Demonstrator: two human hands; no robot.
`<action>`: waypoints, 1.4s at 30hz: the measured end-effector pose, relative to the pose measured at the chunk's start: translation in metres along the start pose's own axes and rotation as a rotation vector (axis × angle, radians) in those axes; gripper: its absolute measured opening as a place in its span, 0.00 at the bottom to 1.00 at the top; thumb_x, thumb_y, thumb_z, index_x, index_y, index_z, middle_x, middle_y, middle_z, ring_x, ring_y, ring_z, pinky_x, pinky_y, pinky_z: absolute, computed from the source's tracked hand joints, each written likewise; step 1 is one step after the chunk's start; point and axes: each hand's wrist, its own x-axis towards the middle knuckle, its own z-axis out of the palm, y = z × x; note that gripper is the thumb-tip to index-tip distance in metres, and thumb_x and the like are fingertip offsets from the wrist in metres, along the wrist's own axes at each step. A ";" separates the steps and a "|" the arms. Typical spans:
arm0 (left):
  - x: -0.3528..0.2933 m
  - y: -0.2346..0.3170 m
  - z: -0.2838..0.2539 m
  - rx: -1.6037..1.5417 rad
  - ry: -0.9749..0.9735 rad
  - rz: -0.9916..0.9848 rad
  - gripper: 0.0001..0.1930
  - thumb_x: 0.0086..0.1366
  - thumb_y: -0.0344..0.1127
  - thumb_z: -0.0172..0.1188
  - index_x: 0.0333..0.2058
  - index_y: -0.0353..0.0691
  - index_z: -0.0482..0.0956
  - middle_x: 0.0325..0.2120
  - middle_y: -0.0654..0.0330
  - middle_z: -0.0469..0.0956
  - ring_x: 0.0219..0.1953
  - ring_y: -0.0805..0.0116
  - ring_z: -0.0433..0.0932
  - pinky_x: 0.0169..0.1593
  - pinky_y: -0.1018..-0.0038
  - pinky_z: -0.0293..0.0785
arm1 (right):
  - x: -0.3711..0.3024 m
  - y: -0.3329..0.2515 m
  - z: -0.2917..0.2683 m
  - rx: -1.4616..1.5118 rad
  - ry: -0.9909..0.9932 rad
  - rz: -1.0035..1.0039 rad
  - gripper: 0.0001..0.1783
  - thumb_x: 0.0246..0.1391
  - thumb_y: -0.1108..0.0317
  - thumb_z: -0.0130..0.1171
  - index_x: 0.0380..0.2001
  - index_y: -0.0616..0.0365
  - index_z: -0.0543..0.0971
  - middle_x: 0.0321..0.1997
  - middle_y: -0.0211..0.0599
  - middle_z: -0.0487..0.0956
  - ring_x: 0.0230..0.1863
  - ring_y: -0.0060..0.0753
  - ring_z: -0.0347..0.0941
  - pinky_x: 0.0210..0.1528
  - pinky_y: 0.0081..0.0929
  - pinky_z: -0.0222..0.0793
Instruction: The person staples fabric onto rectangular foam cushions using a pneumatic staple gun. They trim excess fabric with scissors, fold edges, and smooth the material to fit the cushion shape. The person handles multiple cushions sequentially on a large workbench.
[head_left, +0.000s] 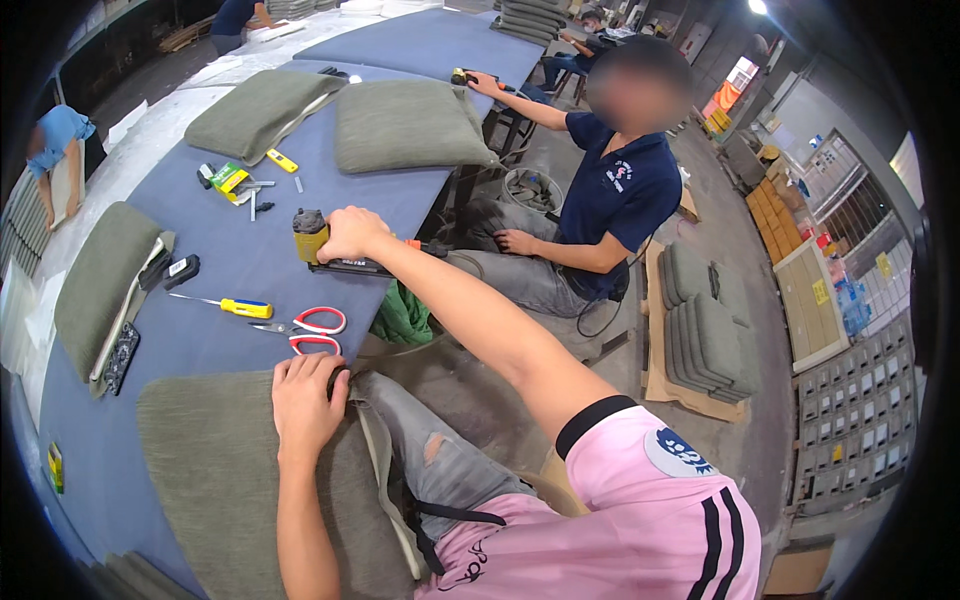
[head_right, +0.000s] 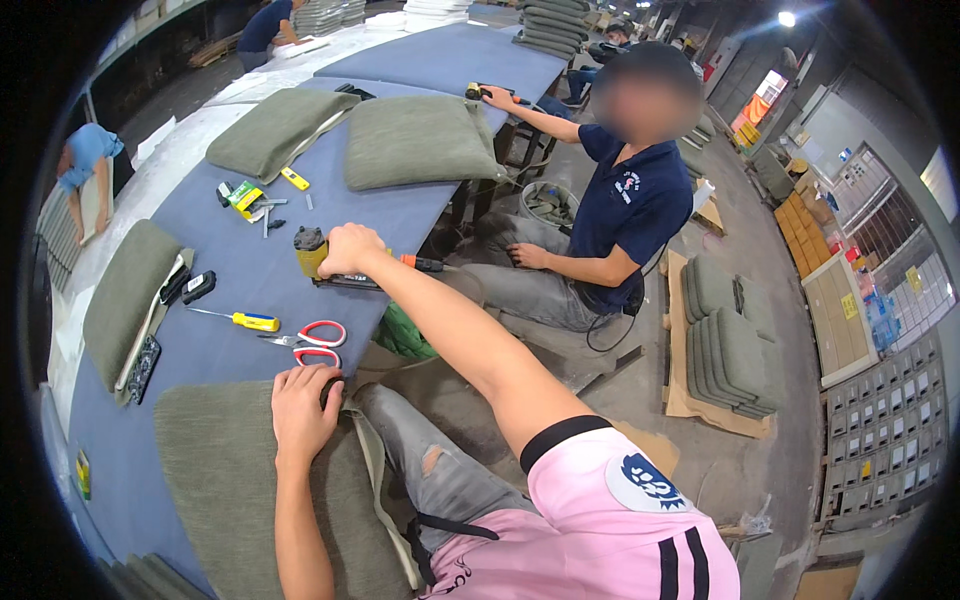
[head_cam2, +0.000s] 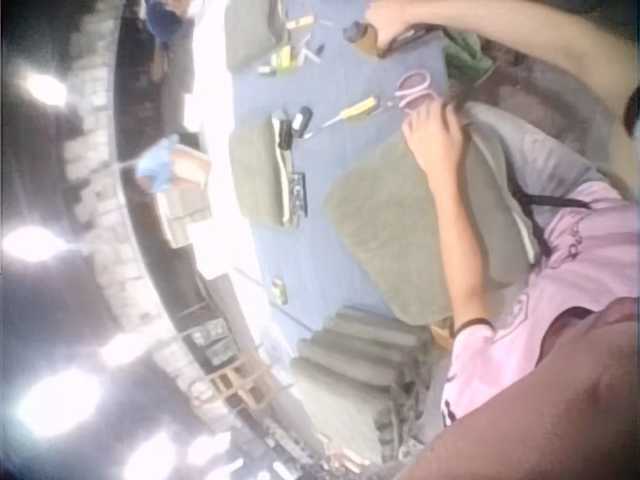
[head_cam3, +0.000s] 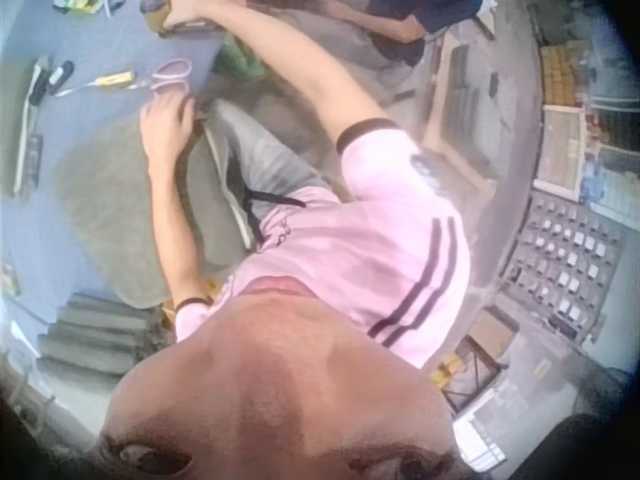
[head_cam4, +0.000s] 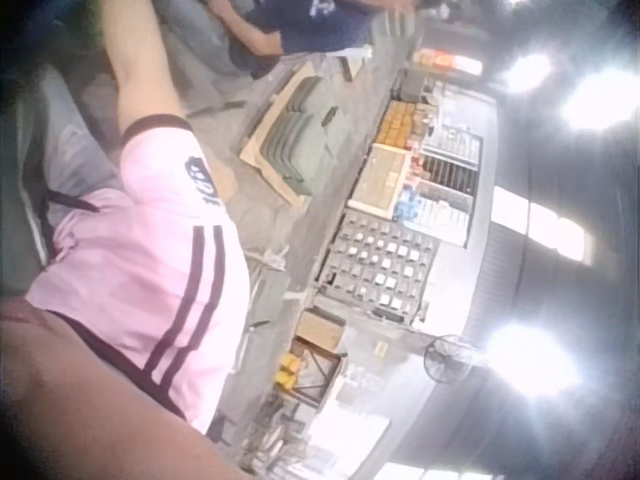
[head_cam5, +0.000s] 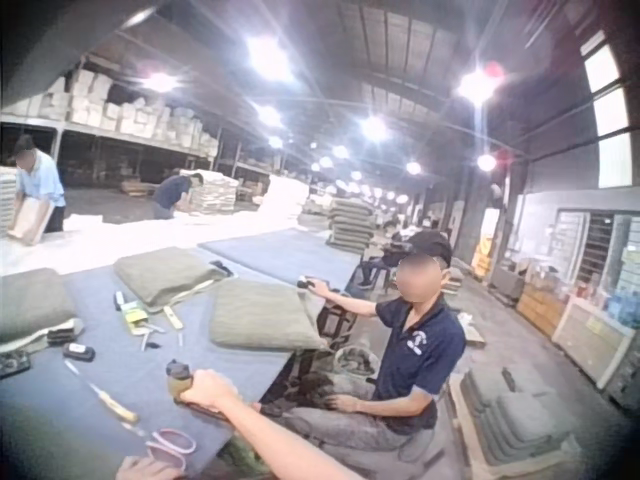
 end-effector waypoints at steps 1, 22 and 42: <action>0.000 -0.001 -0.001 0.006 -0.001 0.002 0.09 0.68 0.35 0.71 0.45 0.43 0.89 0.47 0.60 0.89 0.51 0.57 0.85 0.61 0.58 0.73 | 0.000 0.000 0.001 -0.005 0.000 0.005 0.34 0.37 0.44 0.78 0.48 0.53 0.93 0.47 0.49 0.92 0.51 0.54 0.90 0.57 0.48 0.86; 0.006 -0.003 0.000 0.002 0.009 0.000 0.09 0.68 0.36 0.71 0.44 0.43 0.90 0.45 0.61 0.89 0.50 0.57 0.85 0.61 0.58 0.73 | 0.011 0.004 0.001 -0.012 0.006 -0.053 0.33 0.40 0.47 0.81 0.50 0.53 0.92 0.47 0.46 0.93 0.51 0.53 0.90 0.57 0.48 0.86; 0.006 -0.002 0.001 0.008 0.020 0.016 0.09 0.68 0.39 0.72 0.44 0.44 0.90 0.44 0.63 0.89 0.51 0.60 0.84 0.62 0.58 0.73 | 0.017 0.012 0.007 0.056 -0.152 -0.119 0.41 0.41 0.50 0.78 0.59 0.58 0.86 0.55 0.52 0.90 0.59 0.55 0.87 0.64 0.47 0.82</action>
